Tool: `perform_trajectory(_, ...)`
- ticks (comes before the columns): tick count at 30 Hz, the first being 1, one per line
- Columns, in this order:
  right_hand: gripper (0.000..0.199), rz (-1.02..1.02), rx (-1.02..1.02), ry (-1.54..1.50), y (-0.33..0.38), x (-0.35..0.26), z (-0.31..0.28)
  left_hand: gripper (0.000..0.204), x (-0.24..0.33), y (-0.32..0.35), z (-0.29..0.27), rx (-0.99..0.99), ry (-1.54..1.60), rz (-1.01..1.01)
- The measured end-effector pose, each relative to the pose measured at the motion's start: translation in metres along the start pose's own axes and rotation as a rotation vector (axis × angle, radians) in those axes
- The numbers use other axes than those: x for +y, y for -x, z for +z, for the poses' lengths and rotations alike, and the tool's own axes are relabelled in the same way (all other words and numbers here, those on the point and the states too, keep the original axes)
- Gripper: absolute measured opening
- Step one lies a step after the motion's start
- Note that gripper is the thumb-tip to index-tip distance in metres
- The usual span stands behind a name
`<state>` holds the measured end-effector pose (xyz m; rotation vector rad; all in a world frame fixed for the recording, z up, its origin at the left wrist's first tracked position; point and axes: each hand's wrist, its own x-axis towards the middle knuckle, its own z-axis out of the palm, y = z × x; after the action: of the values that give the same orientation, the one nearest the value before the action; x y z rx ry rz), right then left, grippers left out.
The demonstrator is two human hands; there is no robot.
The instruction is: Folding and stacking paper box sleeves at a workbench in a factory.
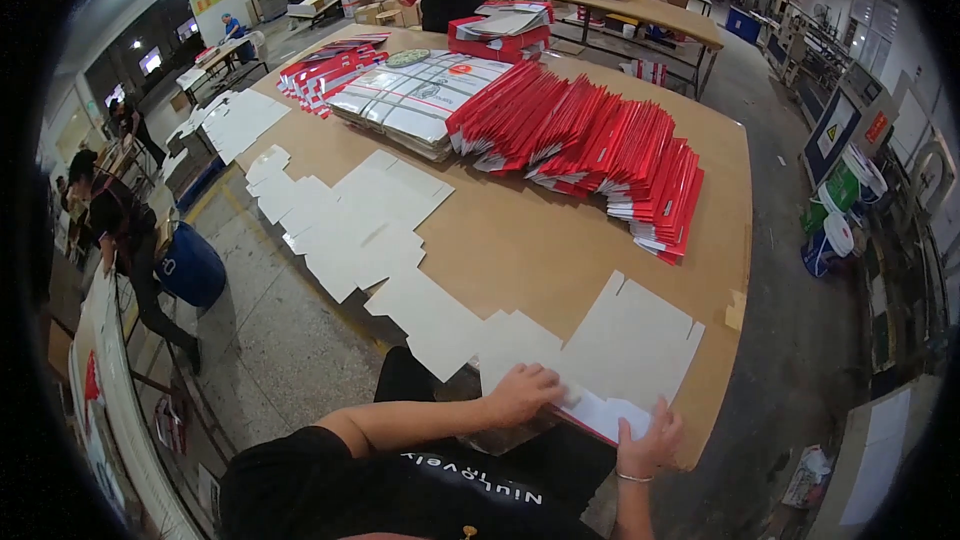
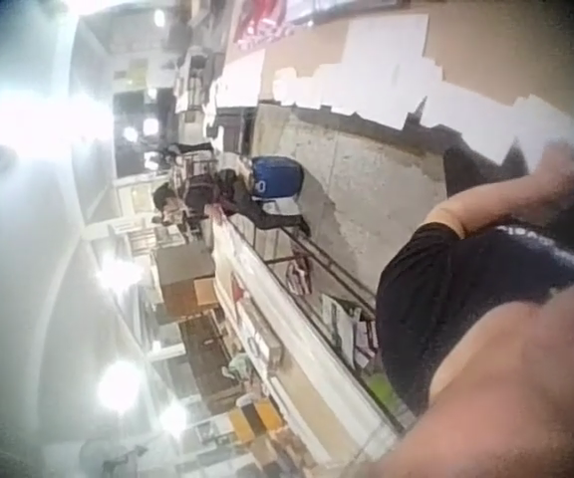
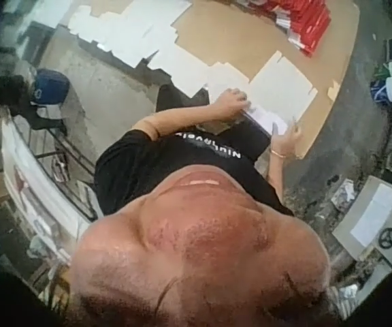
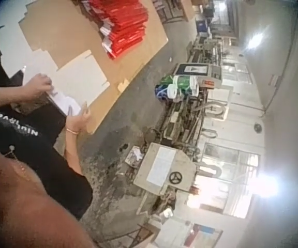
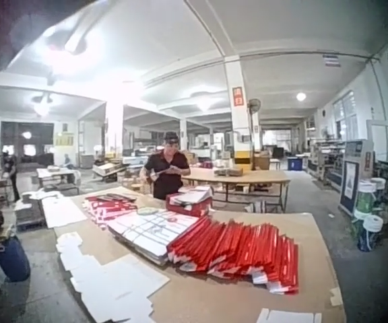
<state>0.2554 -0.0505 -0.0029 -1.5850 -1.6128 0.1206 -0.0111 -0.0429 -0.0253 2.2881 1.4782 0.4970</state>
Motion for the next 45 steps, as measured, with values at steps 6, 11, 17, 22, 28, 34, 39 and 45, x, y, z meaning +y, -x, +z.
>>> perform_trajectory(6, 0.035, -0.489, -0.337, -0.070, 0.009, -0.036, 0.027, 0.057, 0.012, 0.023, -0.029, 0.090, -0.215, 0.415)
perform_trajectory(11, 0.019, -0.430, -0.426, -0.220, 0.009, -0.043, 0.037, 0.053, -0.047, -0.003, -0.059, -0.500, 0.091, 0.082)
perform_trajectory(17, 0.012, -0.450, -0.397, -0.139, 0.011, -0.046, 0.032, 0.056, 0.009, -0.011, -0.038, -0.141, -0.263, -0.140)
perform_trajectory(22, 0.012, -0.640, -0.369, 0.008, 0.004, -0.082, 0.004, 0.088, 0.014, 0.023, 0.005, 0.143, -0.339, 0.116)
perform_trajectory(28, 0.031, 1.232, -0.739, -1.128, 0.083, -0.045, 0.002, 0.070, 0.044, 0.017, 0.000, 0.007, -0.424, 0.192)
perform_trajectory(34, 0.036, 1.041, -0.320, -1.083, 0.087, -0.056, 0.020, 0.060, 0.057, 0.019, 0.016, 0.191, -0.337, 0.257)
perform_trajectory(39, 0.025, -0.093, -0.091, -0.039, 0.076, 0.006, 0.043, 0.075, 0.034, 0.011, 0.004, 0.020, 0.115, 0.235)
perform_trajectory(45, 0.057, -0.464, -0.509, 0.111, -0.003, -0.077, 0.043, 0.074, 0.036, 0.017, -0.062, -0.511, -0.067, 0.024)
